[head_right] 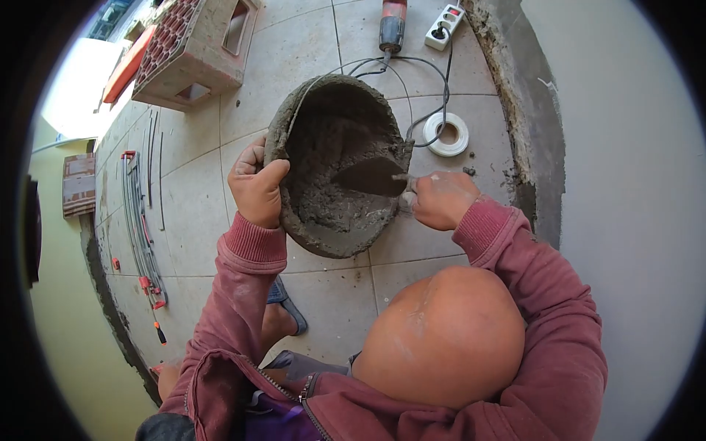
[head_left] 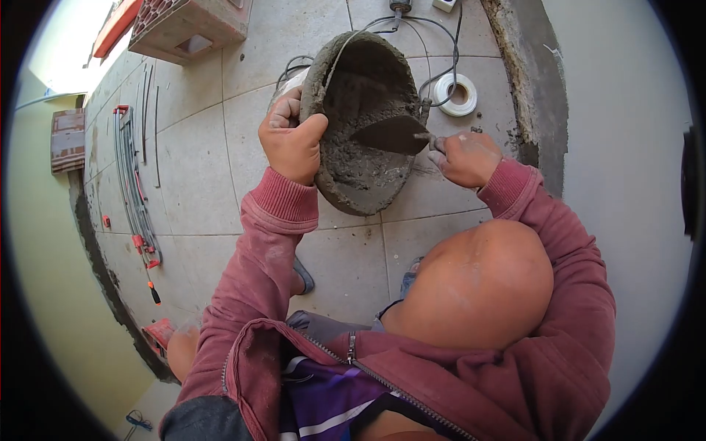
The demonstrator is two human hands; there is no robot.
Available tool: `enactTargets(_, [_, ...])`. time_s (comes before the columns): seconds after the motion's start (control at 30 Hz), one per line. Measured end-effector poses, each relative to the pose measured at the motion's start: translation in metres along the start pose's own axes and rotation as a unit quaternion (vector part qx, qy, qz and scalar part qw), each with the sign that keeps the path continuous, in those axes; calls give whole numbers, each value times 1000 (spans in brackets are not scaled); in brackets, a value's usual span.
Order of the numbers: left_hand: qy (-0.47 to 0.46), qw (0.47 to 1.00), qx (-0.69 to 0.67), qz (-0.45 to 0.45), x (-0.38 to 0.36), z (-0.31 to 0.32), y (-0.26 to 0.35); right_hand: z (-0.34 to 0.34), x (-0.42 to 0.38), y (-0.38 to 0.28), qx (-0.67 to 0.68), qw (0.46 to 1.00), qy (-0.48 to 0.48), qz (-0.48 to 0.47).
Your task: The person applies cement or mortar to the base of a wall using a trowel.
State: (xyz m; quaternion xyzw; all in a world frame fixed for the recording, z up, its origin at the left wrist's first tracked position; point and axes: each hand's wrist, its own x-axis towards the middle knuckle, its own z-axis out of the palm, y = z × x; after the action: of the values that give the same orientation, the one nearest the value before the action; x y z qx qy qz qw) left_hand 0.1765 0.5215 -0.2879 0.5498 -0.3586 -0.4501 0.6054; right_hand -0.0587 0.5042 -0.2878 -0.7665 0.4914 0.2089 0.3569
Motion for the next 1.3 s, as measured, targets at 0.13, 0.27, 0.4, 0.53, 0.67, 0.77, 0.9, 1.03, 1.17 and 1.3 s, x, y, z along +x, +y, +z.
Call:
enactTargets(0.13, [5, 1000, 20, 7, -3, 6, 2, 3, 2, -4, -121, 992, 34, -19])
enactTargets(0.27, [0, 1000, 13, -3, -2, 5, 0, 1, 8, 0, 119, 974, -185, -62])
enactTargets(0.4, [-24, 999, 24, -10, 7, -10, 2, 39, 19, 28, 430, 858, -280, -33])
enactTargets(0.53, [-13, 999, 16, -35, 10, -18, 2, 42, 5, 15, 104, 992, -23, -68])
enactTargets(0.67, [-51, 998, -23, -42, 15, -24, 3, 39, -9, 11, 91, 994, 51, -38])
enactTargets(0.77, [-37, 999, -14, -35, 19, -28, 3, 41, -2, 15, 101, 990, 94, -21])
enactTargets(0.9, [-43, 998, -19, -46, 24, -34, 1, 29, -1, 22, 112, 992, 52, -32])
enactTargets(1.03, [-37, 998, 6, -47, 23, -34, 5, 33, -9, 24, 146, 984, 80, -57])
enactTargets(1.17, [-44, 997, 12, -56, 28, -41, 6, 41, -19, 36, 209, 973, 71, -76])
enactTargets(1.3, [-59, 996, -4, -73, 31, -42, 5, 73, -44, 71, 462, 881, -5, -97])
